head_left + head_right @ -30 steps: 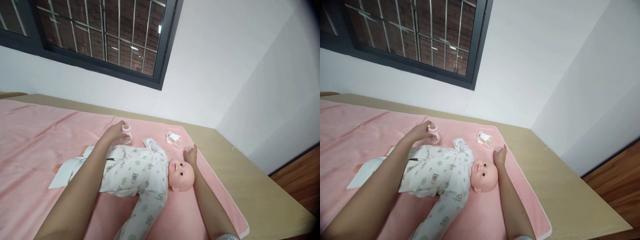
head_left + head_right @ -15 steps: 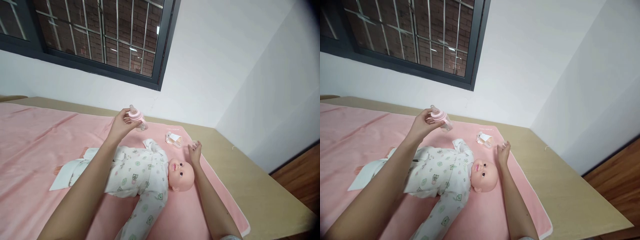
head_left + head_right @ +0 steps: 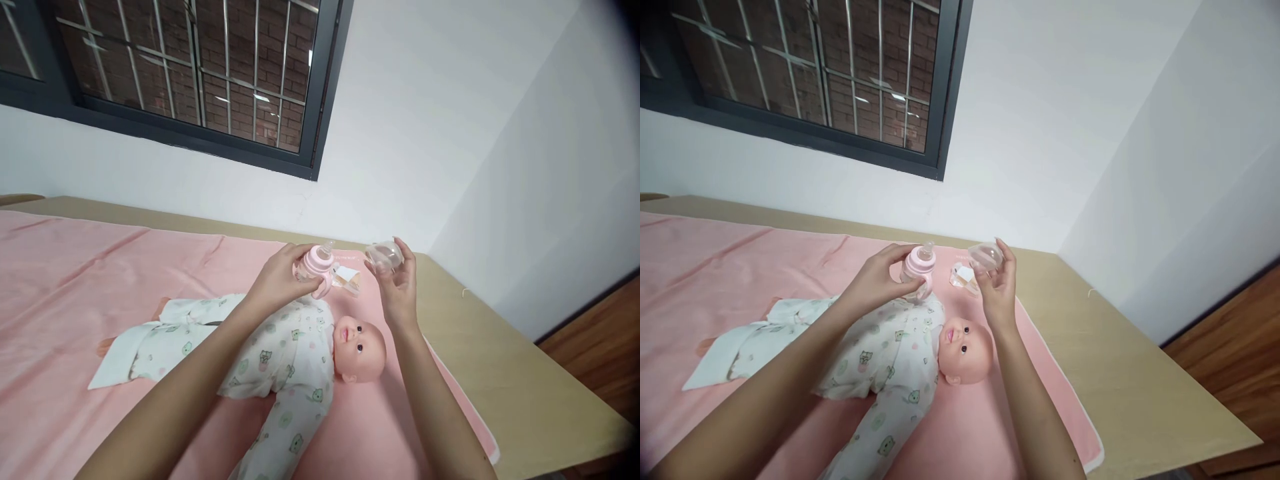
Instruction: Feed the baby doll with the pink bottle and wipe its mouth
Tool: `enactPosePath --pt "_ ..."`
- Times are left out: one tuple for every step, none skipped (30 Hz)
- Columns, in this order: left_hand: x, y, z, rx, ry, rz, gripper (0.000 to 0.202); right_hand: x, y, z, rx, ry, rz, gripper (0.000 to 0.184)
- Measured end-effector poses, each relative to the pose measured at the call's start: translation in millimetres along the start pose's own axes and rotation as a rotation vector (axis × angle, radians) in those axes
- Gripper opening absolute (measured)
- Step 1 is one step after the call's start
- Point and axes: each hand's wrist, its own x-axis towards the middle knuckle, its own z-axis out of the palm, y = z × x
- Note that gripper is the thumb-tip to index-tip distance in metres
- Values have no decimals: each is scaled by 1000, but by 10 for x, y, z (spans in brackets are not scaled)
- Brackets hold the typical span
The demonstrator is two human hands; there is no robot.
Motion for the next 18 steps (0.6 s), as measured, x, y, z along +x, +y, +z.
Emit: enactPosePath --pt "-9 17 10 14 -16 3 52 -22 -100 53 -11 -28 -23 62" --pt "-18 28 20 28 -28 6 54 -40 -175 100 -25 -46 -47 63" --pt "-25 35 29 43 -42 11 56 -56 -227 140 -39 -58 -72 64" --pt "-33 38 40 57 -55 16 57 -71 -257 176 -53 -65 -96 64" --pt "-40 41 52 69 -69 21 58 -85 -269 208 -67 -72 -115 63" --pt "-48 45 66 76 -80 27 58 -101 -268 238 -84 -83 -125 62" --pt "-56 51 81 77 -91 33 58 -120 -258 267 -102 -99 -124 60" --pt "-63 60 97 73 -99 40 58 -140 -242 294 -122 -116 -113 57" --pt "-69 70 112 67 -106 47 59 -161 -224 319 -140 -135 -96 55" --pt "-73 81 125 59 -110 52 59 -182 -207 342 -155 -154 -77 54" --pt "-77 92 137 52 -110 56 58 -203 -190 363 -164 -174 -58 53" --pt "-78 101 145 48 -109 60 58 -221 -177 382 -167 -195 -39 53" --pt "-79 108 149 47 -107 65 59 -237 -167 398 -164 -216 -21 53" --pt "-77 113 149 47 -105 67 60 -251 -161 412 -155 -238 -1 55" --pt "-76 116 146 49 -104 67 61 -263 -159 424 -144 -259 22 59" --pt "-74 119 141 53 -102 65 63 -275 -161 435 -131 -276 48 63" --pt "-73 124 133 57 -101 61 64 -286 -165 444 -119 -285 70 68" --pt "-73 130 125 60 -98 58 64 -296 -172 453 -112 -284 85 71"
